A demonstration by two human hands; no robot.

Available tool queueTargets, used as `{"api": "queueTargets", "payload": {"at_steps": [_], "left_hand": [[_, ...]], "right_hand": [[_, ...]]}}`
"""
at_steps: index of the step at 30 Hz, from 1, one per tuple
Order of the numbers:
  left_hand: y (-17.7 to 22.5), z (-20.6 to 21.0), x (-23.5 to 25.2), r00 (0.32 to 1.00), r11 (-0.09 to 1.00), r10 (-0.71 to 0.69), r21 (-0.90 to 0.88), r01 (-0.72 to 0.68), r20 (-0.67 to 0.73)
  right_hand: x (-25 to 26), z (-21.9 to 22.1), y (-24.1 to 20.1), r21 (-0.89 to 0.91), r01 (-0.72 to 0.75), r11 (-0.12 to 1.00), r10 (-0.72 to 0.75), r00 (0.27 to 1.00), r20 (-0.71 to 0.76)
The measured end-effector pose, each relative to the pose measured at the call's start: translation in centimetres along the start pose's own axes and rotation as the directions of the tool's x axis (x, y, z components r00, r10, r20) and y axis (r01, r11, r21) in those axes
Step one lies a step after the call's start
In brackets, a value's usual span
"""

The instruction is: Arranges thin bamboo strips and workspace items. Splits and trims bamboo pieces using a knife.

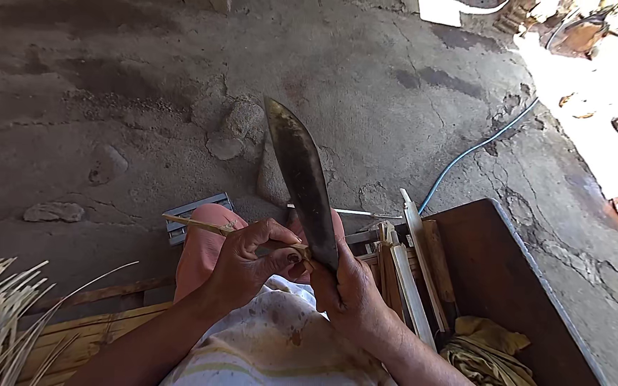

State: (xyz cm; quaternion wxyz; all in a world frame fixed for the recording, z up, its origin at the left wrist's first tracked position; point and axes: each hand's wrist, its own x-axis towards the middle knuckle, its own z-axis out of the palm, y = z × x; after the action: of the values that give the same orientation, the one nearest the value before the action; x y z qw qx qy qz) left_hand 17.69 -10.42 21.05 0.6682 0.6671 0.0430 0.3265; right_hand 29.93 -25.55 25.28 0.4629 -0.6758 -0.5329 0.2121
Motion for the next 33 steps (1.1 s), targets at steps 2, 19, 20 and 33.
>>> {"api": "queueTargets", "payload": {"at_steps": [2,19,20,33], "left_hand": [[0.0,-0.1,0.1,1.0,1.0,0.006,-0.006,-0.006,0.016],[0.9,-0.1,0.1,0.996,0.996,0.085,0.014,-0.084,-0.015],[0.9,-0.1,0.0,0.996,0.996,0.088,0.014,-0.088,-0.017],[0.9,0.1,-0.4,0.996,0.996,0.086,0.024,-0.086,-0.03]], "right_hand": [[0.1,-0.4,-0.1,0.017,-0.017,1.0,0.017,0.999,0.04],[-0.3,-1.4,-0.8,0.2,-0.024,0.98,0.009,0.997,0.072],[-0.3,-1.4,-0.8,0.209,-0.023,0.978,0.008,0.997,0.072],[-0.4,-1.4,-1.0,0.161,-0.02,0.987,0.002,0.994,0.111]]}}
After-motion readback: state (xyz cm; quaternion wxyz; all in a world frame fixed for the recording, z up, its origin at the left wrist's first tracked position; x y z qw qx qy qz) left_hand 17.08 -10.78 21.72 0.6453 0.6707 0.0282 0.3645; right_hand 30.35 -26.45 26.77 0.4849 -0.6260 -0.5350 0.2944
